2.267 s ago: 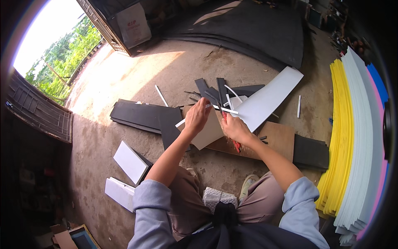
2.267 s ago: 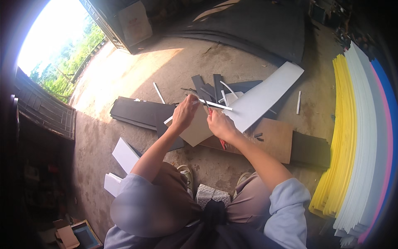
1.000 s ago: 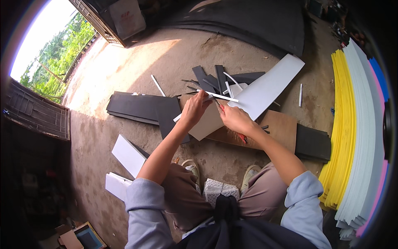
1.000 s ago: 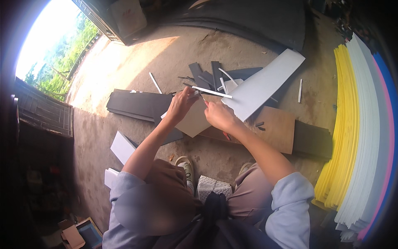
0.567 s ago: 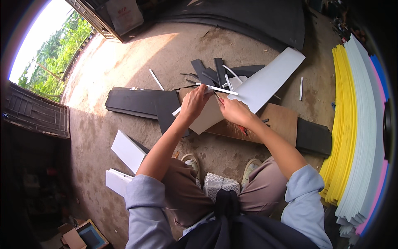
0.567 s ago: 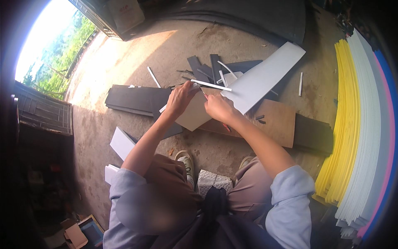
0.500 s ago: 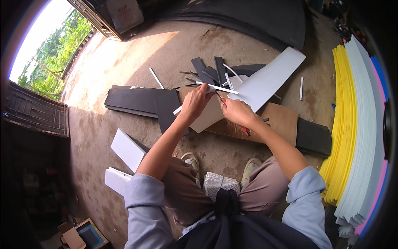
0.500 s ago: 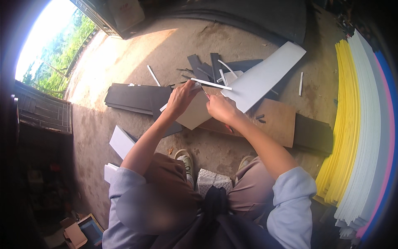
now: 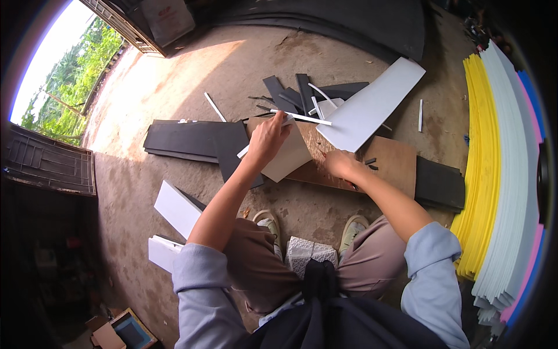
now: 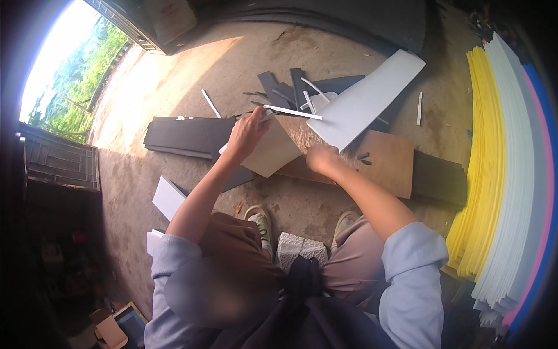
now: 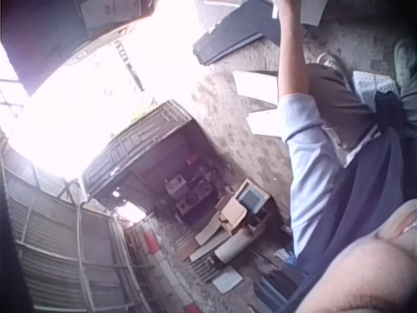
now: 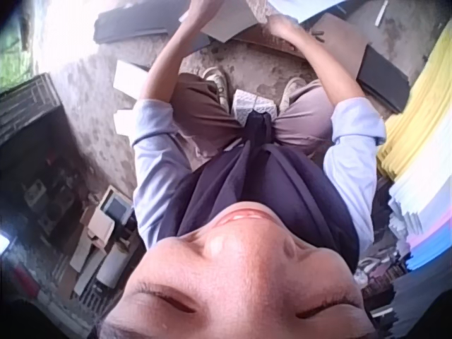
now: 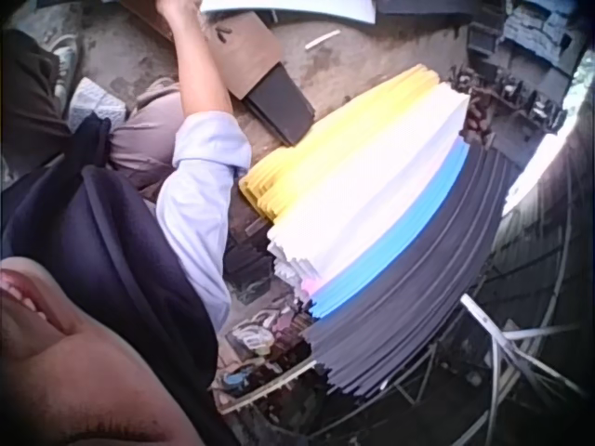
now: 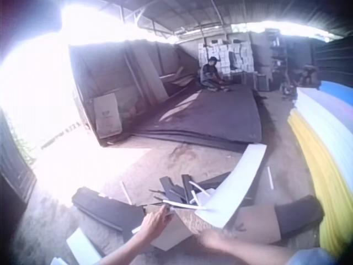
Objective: The person sits on the floor and uses a red utility knife to cut black and white foam sheets into smaller rectangular pieces. They repeatedly align, score, and snap the sheets, then stack the cut pieces on the left side of the workspace.
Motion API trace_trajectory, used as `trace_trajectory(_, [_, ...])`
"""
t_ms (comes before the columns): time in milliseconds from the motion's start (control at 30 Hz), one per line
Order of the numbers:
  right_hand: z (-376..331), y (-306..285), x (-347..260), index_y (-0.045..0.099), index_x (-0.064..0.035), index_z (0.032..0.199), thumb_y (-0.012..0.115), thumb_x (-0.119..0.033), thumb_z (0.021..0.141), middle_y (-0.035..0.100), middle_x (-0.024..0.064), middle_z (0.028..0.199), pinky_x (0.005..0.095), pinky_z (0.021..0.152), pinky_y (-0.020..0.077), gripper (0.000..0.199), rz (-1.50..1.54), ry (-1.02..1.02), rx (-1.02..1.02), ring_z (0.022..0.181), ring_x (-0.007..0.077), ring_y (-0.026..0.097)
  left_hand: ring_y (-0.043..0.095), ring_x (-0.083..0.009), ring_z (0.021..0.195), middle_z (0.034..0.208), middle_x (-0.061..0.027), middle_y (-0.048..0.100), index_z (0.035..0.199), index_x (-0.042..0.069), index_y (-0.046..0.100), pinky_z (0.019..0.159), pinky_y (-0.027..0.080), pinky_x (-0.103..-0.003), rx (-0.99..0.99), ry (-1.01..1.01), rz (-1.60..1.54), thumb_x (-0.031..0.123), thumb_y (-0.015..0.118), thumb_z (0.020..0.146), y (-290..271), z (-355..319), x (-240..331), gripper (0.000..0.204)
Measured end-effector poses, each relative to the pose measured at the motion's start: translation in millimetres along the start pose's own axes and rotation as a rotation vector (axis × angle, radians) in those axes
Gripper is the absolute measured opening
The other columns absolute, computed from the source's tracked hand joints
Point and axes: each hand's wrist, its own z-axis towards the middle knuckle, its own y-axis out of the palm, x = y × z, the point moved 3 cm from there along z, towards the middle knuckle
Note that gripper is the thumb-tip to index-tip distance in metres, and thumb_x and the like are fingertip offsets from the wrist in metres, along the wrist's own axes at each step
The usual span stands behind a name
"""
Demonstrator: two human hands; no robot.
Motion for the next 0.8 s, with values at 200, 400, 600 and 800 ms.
trace_trajectory(200, [16.5, -26.2, 21.9, 0.054, 0.0058, 0.099, 0.039, -0.025, 0.086, 0.062, 0.0248, 0.087, 0.0455, 0.079, 0.0456, 0.037, 0.171, 0.167, 0.141, 0.084, 0.0382, 0.061, 0.062, -0.0356, 0.072, 0.08, -0.0165, 0.063, 0.11, 0.016, 0.045, 0.062, 0.049, -0.044, 0.025, -0.105, -0.018, 0.018, 0.057, 0.081, -27.5, 6.7, -19.6, 0.032])
trace_trajectory(400, [68.2, -29.5, 40.4, 0.035, 0.0075, 0.105, 0.047, -0.022, 0.082, 0.059, 0.0282, 0.081, 0.0435, 0.07, 0.0482, 0.04, 0.32, 0.154, 0.199, 0.078, 0.0393, 0.061, 0.05, -0.008, 0.053, 0.066, -0.0009, 0.055, 0.107, 0.01, 0.057, 0.048, 0.04, -0.023, 0.715, -0.658, -0.29, 0.017, 0.056, 0.084, -117.0, -56.6, -153.6, 0.025])
trace_trajectory(600, [130.2, 48.9, 19.7, 0.032, 0.0097, 0.117, 0.056, -0.02, 0.08, 0.059, 0.0291, 0.09, 0.045, 0.074, 0.0488, 0.052, 0.142, -0.055, 0.002, 0.085, 0.04, 0.06, 0.056, -0.0202, 0.098, 0.112, -0.0115, 0.053, 0.125, 0.003, 0.044, 0.085, 0.05, -0.032, 0.849, -0.993, -1.219, 0.01, 0.049, 0.089, -50.6, -160.9, -201.2, 0.036])
trace_trajectory(800, [156.6, 115.3, -2.9, 0.038, 0.0039, 0.105, 0.064, -0.023, 0.078, 0.056, 0.0269, 0.091, 0.0461, 0.071, 0.0492, 0.046, -0.006, -0.148, 0.102, 0.085, 0.0429, 0.058, 0.054, -0.0204, 0.106, 0.118, -0.0103, 0.052, 0.131, 0.005, 0.037, 0.089, 0.049, -0.031, 0.917, -1.141, -1.466, 0.004, 0.046, 0.09, 35.0, -196.3, -182.9, 0.042])
